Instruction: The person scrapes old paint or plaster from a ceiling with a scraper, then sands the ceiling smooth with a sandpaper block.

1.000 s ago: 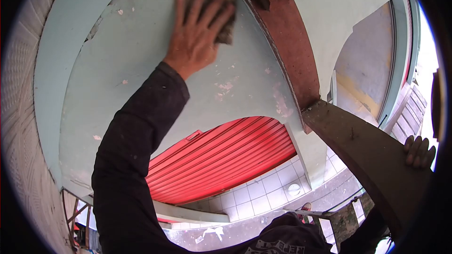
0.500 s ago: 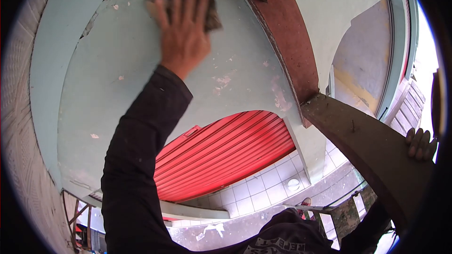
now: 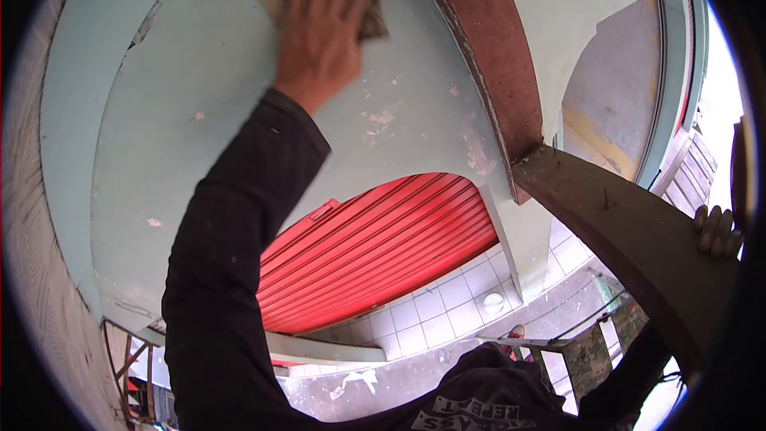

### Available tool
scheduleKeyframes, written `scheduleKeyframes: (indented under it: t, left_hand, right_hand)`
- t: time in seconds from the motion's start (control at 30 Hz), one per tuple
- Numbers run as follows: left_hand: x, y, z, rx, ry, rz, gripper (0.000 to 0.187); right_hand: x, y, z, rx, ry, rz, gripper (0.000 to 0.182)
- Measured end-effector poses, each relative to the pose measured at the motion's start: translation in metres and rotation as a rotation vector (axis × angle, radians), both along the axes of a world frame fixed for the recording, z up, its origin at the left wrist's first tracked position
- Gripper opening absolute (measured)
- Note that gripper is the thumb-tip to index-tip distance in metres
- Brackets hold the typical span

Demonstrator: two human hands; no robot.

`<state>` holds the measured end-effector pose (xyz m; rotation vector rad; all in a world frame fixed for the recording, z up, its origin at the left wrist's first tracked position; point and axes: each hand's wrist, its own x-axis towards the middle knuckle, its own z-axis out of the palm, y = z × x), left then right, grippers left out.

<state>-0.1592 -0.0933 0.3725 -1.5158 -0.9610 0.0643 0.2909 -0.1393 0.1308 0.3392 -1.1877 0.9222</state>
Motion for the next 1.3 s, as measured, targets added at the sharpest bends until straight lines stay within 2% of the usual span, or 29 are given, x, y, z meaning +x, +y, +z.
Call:
scheduleKeyframes:
  t: [0.13, 0.23, 0.33, 0.37, 0.4, 0.47, 0.6, 0.63, 0.67, 0.77, 0.8, 0.83, 0.87, 0.9, 0.97, 1.03, 1.1, 1.2, 1.23, 1.3]
  left_hand:
    - [0.020, -0.003, 0.024, 0.276, -0.169, -0.038, 0.076]
    - [0.024, 0.013, -0.019, 0.142, -0.132, 0.043, 0.076]
    - [0.006, 0.015, -0.108, -0.263, -0.012, 0.033, 0.071]
    - [0.009, 0.008, -0.119, -0.392, -0.019, -0.002, 0.069]
    - [0.007, 0.008, -0.118, -0.391, -0.033, 0.011, 0.070]
    - [-0.002, -0.003, -0.099, -0.396, -0.060, 0.041, 0.072]
    - [-0.021, -0.024, 0.007, 0.134, -0.084, 0.049, 0.086]
    - [-0.031, -0.024, 0.032, 0.278, -0.025, -0.014, 0.083]
    - [-0.014, -0.038, 0.047, 0.420, -0.042, 0.165, 0.073]
    - [-0.026, -0.018, 0.044, 0.533, -0.132, -0.014, 0.070]
    - [-0.009, -0.021, 0.030, 0.374, -0.258, -0.083, 0.070]
    - [0.005, -0.024, 0.010, 0.362, -0.180, 0.051, 0.071]
    - [-0.006, -0.011, -0.011, 0.260, -0.196, 0.138, 0.080]
    - [0.002, -0.009, -0.038, 0.107, -0.141, 0.091, 0.079]
    - [-0.014, -0.002, -0.096, -0.230, -0.055, 0.030, 0.083]
    - [-0.027, -0.010, -0.110, -0.344, -0.064, 0.001, 0.086]
    - [-0.024, -0.027, -0.072, -0.306, -0.105, 0.084, 0.088]
    - [-0.025, -0.040, -0.006, 0.023, -0.152, -0.003, 0.088]
    - [-0.031, -0.039, 0.011, 0.198, -0.062, 0.046, 0.077]
    - [-0.010, -0.038, 0.023, 0.344, -0.109, 0.090, 0.072]
  right_hand:
    - [0.005, 0.008, -0.008, 0.048, -0.020, -0.018, 0.021]
    - [0.008, 0.011, -0.010, 0.083, -0.053, -0.072, 0.022]
    - [0.005, 0.008, -0.007, 0.065, -0.055, -0.066, 0.021]
    - [0.005, 0.007, -0.005, 0.046, -0.047, -0.023, 0.021]
    - [0.005, 0.005, -0.004, 0.026, -0.039, 0.019, 0.021]
    - [0.000, 0.001, -0.002, -0.002, -0.014, -0.013, 0.019]
    - [0.002, -0.002, -0.003, -0.033, -0.043, -0.114, 0.019]
    - [0.001, -0.003, -0.002, -0.043, -0.032, -0.124, 0.019]
    - [-0.002, -0.004, -0.002, -0.054, -0.020, -0.132, 0.019]
    - [-0.011, -0.009, 0.001, -0.075, 0.027, -0.161, 0.019]
    - [-0.013, -0.010, 0.001, -0.081, 0.040, -0.170, 0.019]
    - [-0.011, -0.010, 0.000, -0.076, 0.034, -0.173, 0.019]
    - [-0.007, -0.007, -0.004, -0.071, 0.028, -0.177, 0.019]
    - [-0.005, -0.007, -0.005, -0.064, 0.021, -0.182, 0.019]
    - [-0.020, -0.008, -0.011, -0.149, 0.281, -0.134, 0.019]
    - [-0.016, -0.005, -0.010, -0.127, 0.260, -0.129, 0.018]
    - [0.005, 0.001, -0.009, -0.007, -0.038, -0.175, 0.019]
    - [-0.001, -0.004, -0.007, -0.060, 0.028, -0.155, 0.018]
    - [-0.003, -0.004, -0.006, -0.058, 0.027, -0.175, 0.018]
    - [-0.007, -0.006, -0.005, -0.058, 0.029, -0.212, 0.017]
